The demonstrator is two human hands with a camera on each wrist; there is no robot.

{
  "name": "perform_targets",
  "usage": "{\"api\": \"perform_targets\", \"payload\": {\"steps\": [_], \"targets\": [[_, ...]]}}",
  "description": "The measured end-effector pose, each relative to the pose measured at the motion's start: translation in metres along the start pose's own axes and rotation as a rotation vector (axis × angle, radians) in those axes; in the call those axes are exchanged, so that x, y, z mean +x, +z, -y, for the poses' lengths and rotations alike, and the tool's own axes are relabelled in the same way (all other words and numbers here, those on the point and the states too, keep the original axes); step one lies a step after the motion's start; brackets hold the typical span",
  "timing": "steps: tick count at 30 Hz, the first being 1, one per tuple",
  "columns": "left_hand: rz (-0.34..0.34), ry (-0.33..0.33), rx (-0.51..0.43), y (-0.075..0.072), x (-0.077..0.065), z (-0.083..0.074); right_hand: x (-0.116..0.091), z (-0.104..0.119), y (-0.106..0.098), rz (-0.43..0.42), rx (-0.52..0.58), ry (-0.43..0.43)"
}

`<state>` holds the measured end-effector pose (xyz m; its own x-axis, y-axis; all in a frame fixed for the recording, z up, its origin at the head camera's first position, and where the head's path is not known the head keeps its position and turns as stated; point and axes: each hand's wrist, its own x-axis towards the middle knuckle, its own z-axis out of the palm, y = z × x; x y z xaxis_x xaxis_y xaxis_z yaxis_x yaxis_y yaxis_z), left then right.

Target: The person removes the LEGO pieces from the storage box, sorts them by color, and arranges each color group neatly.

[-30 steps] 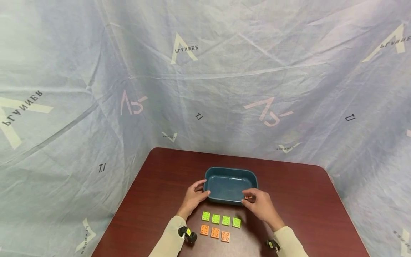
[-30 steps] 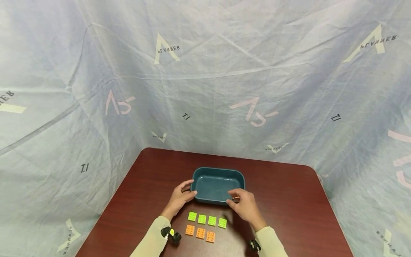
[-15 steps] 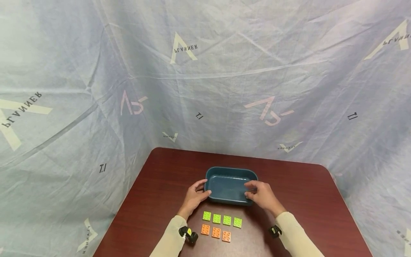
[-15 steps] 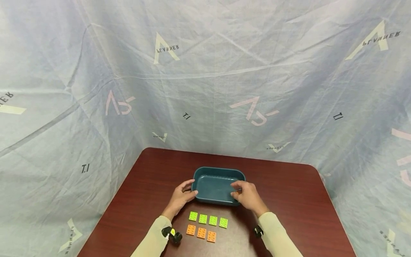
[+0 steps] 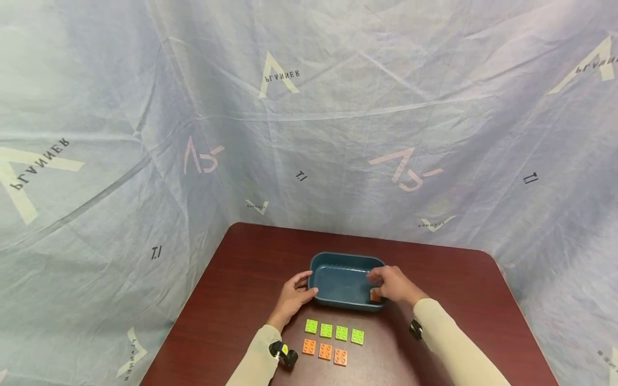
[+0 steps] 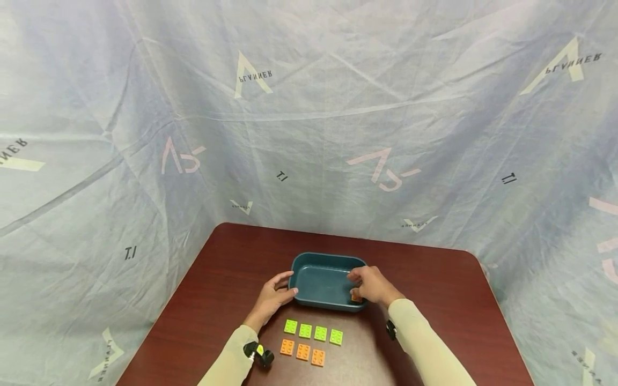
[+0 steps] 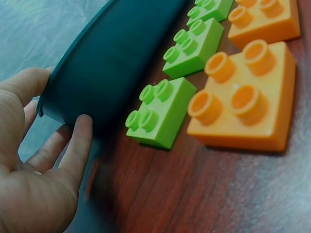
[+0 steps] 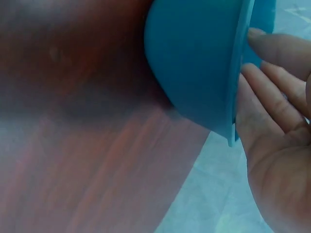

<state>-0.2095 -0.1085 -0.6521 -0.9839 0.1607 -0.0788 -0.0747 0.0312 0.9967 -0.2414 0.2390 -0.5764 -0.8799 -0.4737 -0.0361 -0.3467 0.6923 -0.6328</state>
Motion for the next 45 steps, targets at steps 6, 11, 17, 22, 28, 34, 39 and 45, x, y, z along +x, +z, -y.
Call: {"api": "perform_targets", "payload": {"steps": [6, 11, 17, 22, 28, 34, 39, 45], "targets": [[0.006, -0.007, -0.011, -0.001, -0.001, -0.001, 0.014, 0.005, -0.005, 0.106, -0.045, -0.002], [0.003, -0.005, -0.011, -0.001, -0.001, -0.001, 0.025, 0.007, -0.005, 0.196, -0.085, 0.030], [0.004, -0.001, -0.007, 0.000, -0.001, 0.001, 0.035, 0.007, -0.003, 0.236, -0.115, 0.078], [0.008, -0.003, -0.013, 0.001, 0.000, 0.003, 0.037, 0.007, 0.002, 0.257, -0.095, 0.090], [0.013, 0.005, -0.012, 0.000, 0.000, 0.001, 0.041, 0.003, 0.008, 0.229, -0.053, 0.084], [0.008, 0.005, -0.008, 0.000, -0.001, -0.001, 0.037, 0.003, 0.009, 0.239, -0.007, 0.080], [0.009, -0.001, 0.007, 0.000, -0.001, 0.001, 0.035, 0.009, 0.010, 0.280, -0.036, 0.097], [0.007, 0.001, -0.002, -0.001, 0.000, 0.004, 0.036, 0.007, 0.015, 0.287, -0.066, 0.072]]}}
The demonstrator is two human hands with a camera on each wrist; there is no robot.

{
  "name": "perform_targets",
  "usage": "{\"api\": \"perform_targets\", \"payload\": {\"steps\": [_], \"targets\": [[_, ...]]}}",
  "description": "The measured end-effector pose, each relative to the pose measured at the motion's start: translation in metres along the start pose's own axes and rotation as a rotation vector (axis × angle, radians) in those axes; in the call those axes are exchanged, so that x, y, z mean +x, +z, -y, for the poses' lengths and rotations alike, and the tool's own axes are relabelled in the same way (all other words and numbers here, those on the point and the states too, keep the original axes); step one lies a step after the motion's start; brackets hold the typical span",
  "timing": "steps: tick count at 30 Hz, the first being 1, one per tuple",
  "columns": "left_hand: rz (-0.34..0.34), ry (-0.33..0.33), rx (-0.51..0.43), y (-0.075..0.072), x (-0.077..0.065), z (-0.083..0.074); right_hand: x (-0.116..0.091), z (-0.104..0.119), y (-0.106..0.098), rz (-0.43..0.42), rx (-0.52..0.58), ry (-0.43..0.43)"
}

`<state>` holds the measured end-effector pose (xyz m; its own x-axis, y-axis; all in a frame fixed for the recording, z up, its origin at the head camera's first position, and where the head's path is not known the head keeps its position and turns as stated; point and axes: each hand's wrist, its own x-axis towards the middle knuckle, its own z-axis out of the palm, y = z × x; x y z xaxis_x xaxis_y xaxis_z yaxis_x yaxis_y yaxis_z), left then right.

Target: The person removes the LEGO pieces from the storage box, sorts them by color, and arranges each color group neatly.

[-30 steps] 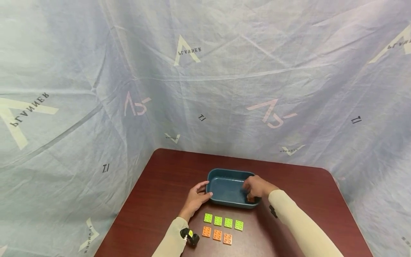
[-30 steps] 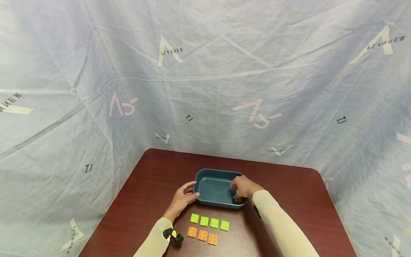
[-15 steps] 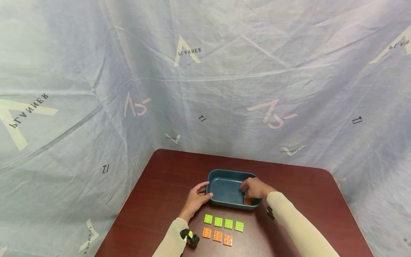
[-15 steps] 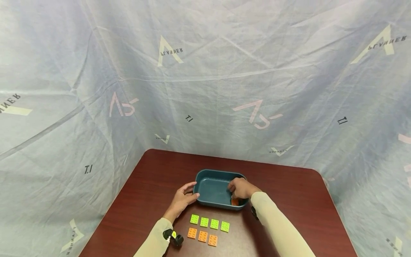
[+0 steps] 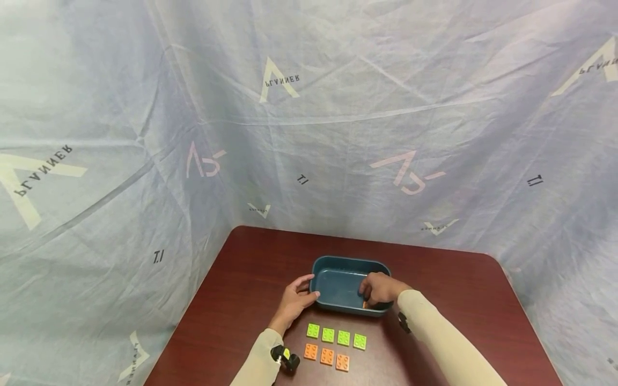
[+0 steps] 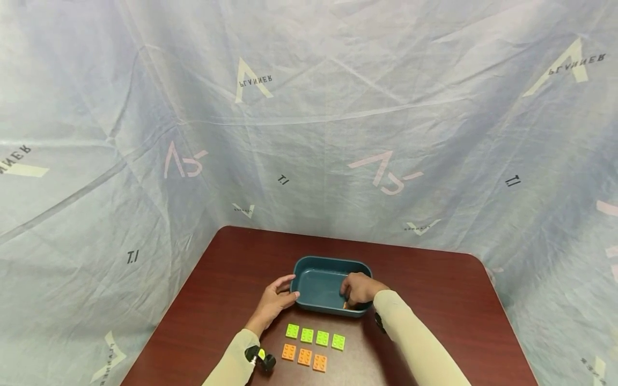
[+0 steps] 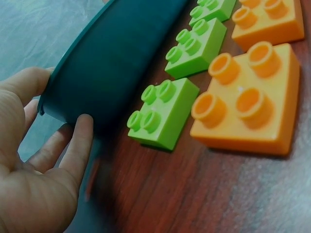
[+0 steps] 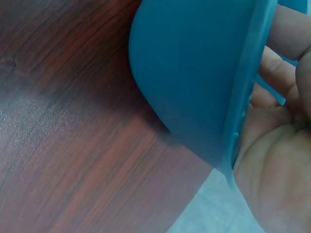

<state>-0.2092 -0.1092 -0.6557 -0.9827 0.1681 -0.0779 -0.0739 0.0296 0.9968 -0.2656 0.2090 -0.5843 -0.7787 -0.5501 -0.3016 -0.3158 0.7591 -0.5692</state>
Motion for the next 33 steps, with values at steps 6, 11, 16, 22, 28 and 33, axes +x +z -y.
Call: {"api": "perform_targets", "payload": {"steps": [6, 11, 16, 22, 28, 33], "targets": [[0.001, -0.008, -0.013, 0.0012, -0.0009, -0.0015, 0.0009, -0.0035, 0.0030, 0.014, 0.009, -0.020], [-0.008, -0.013, -0.020, 0.0017, -0.0016, -0.0018, 0.0020, -0.0063, 0.0047, 0.039, 0.061, -0.033], [-0.012, -0.013, -0.026, 0.0019, -0.0006, -0.0011, 0.0030, -0.0058, 0.0049, 0.063, 0.093, -0.040], [-0.015, -0.007, -0.023, 0.0019, 0.0007, -0.0013, 0.0037, -0.0024, 0.0052, 0.061, 0.025, -0.086], [-0.013, -0.007, -0.031, 0.0009, 0.0014, -0.0002, 0.0040, -0.0004, 0.0050, 0.081, 0.031, -0.036], [-0.007, -0.011, -0.025, 0.0003, 0.0013, 0.0012, 0.0039, -0.0010, 0.0051, 0.075, 0.081, -0.014]]}}
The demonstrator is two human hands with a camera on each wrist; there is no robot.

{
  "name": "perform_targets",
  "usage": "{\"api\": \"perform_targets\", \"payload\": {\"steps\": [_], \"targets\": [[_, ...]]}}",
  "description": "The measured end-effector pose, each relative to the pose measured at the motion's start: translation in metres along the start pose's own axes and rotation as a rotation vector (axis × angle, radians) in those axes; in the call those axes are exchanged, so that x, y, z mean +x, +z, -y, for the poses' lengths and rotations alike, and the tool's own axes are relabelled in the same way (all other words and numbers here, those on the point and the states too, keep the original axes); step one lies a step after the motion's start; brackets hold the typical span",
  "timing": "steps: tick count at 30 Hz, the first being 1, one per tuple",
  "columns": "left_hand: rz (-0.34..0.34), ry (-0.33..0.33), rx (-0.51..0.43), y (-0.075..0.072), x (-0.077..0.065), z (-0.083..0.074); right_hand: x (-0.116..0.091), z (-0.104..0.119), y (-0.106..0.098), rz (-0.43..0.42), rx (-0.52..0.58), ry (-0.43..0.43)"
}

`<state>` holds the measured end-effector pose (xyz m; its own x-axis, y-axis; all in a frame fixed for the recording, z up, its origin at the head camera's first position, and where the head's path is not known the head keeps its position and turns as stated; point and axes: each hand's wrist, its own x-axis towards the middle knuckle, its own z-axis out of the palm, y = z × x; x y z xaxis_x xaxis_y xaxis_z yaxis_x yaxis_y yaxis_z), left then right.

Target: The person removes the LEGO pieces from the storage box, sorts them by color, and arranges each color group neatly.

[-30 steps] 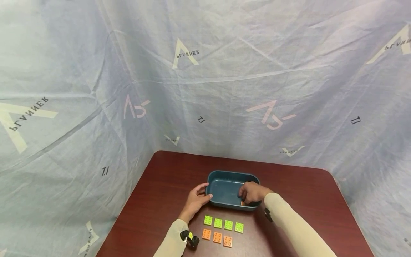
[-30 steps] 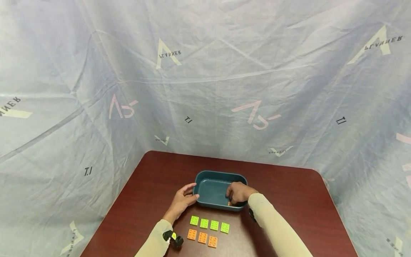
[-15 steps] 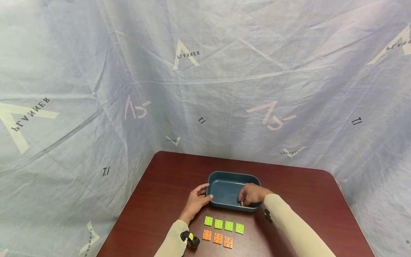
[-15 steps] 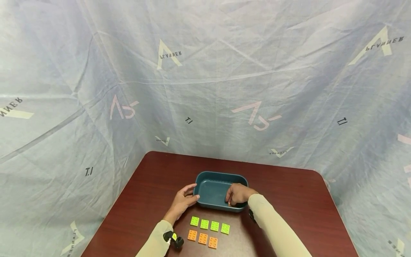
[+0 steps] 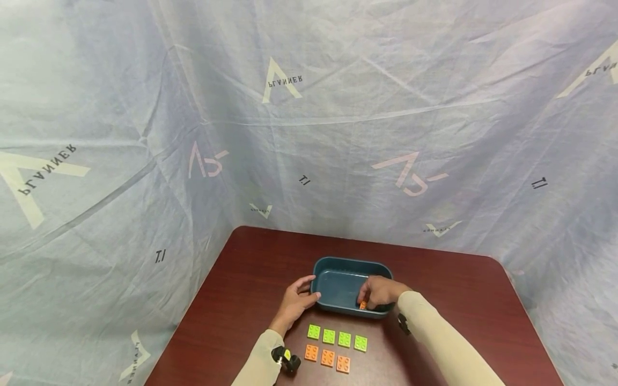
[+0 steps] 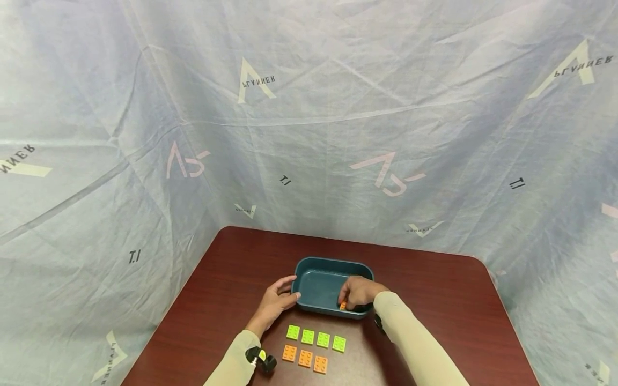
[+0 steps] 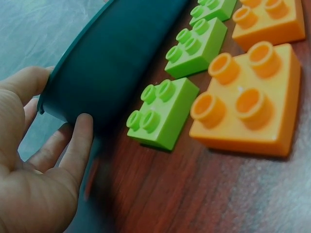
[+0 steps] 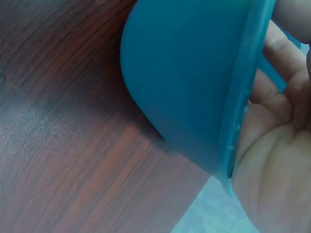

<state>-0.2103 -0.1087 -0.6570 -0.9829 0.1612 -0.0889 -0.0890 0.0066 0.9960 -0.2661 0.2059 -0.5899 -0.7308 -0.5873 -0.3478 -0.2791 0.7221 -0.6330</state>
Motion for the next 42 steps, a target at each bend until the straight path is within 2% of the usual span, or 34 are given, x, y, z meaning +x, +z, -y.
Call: {"api": "perform_targets", "payload": {"steps": [14, 25, 34, 42], "targets": [[0.004, 0.006, -0.007, 0.000, -0.001, -0.001, -0.001, -0.003, 0.000, -0.084, 0.118, -0.023], [-0.005, 0.005, -0.018, 0.001, -0.001, -0.002, -0.007, -0.003, -0.001, -0.171, 0.116, -0.088], [-0.002, 0.000, -0.015, 0.001, -0.001, -0.003, -0.018, 0.000, 0.004, -0.255, 0.085, -0.106], [-0.005, -0.003, -0.017, -0.001, 0.000, -0.002, -0.035, 0.010, 0.010, -0.317, 0.106, -0.133]]}}
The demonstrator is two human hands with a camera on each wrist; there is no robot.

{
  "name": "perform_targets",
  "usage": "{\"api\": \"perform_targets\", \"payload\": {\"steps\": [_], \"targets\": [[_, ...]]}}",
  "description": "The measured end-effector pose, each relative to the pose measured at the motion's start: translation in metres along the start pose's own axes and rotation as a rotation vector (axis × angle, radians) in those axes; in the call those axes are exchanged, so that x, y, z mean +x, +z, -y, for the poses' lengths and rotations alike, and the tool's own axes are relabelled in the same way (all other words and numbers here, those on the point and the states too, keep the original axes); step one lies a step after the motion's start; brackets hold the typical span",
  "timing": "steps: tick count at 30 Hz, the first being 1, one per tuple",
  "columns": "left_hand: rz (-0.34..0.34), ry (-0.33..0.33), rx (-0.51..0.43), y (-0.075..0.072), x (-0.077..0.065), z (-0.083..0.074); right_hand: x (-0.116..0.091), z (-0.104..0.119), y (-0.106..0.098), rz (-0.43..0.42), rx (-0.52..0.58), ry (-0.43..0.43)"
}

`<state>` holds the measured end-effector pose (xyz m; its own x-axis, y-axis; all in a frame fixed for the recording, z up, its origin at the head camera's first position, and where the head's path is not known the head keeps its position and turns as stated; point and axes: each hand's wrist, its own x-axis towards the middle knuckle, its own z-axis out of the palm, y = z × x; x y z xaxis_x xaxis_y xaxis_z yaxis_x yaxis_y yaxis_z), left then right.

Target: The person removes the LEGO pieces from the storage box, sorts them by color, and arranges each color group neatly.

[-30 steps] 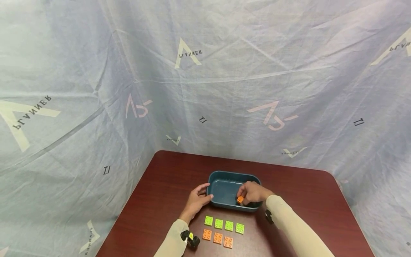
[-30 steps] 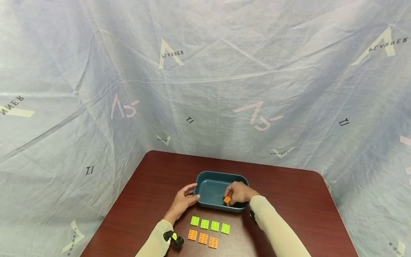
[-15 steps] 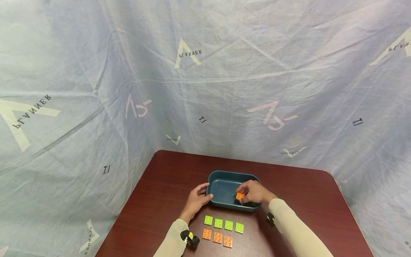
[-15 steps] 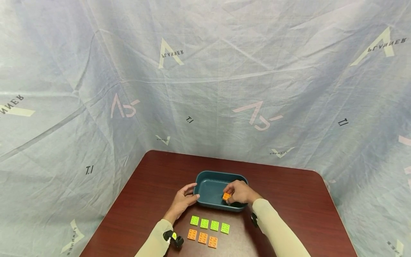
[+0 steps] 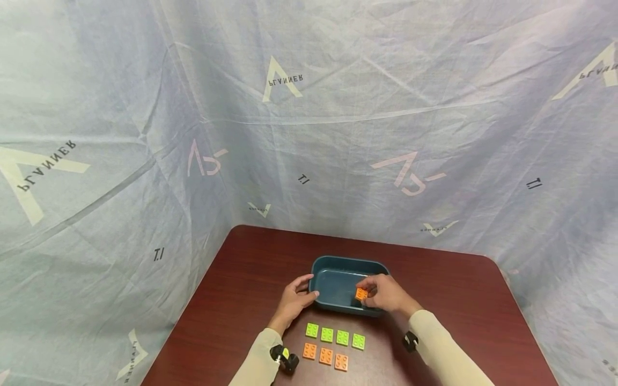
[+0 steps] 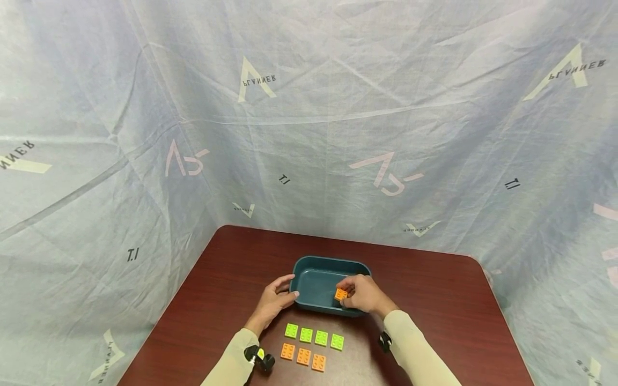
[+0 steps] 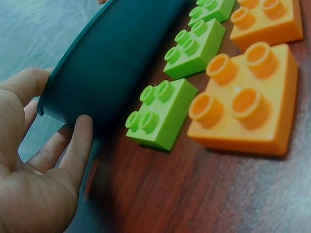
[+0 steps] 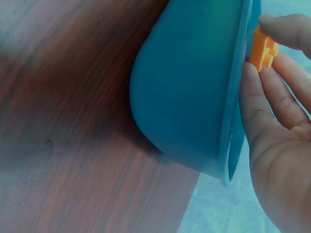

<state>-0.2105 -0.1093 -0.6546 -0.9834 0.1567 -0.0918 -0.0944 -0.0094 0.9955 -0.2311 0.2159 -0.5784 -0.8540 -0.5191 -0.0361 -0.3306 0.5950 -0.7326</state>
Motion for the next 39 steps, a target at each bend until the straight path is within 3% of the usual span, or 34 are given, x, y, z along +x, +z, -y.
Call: {"api": "perform_targets", "payload": {"steps": [6, 13, 18, 24, 39], "targets": [[0.002, 0.005, 0.007, 0.001, -0.001, 0.000, -0.014, 0.006, 0.005, -0.051, 0.023, 0.019], [0.003, 0.000, 0.015, 0.003, -0.001, 0.000, -0.028, 0.014, 0.016, -0.111, 0.041, -0.046], [0.005, 0.009, 0.018, 0.003, 0.000, 0.000, -0.037, 0.017, 0.026, -0.157, 0.045, -0.041], [0.006, 0.017, 0.019, 0.001, -0.001, 0.001, -0.051, 0.021, 0.038, -0.147, 0.095, -0.029], [0.011, 0.006, 0.010, 0.000, -0.001, -0.001, -0.085, 0.034, 0.068, -0.206, 0.080, -0.056]]}}
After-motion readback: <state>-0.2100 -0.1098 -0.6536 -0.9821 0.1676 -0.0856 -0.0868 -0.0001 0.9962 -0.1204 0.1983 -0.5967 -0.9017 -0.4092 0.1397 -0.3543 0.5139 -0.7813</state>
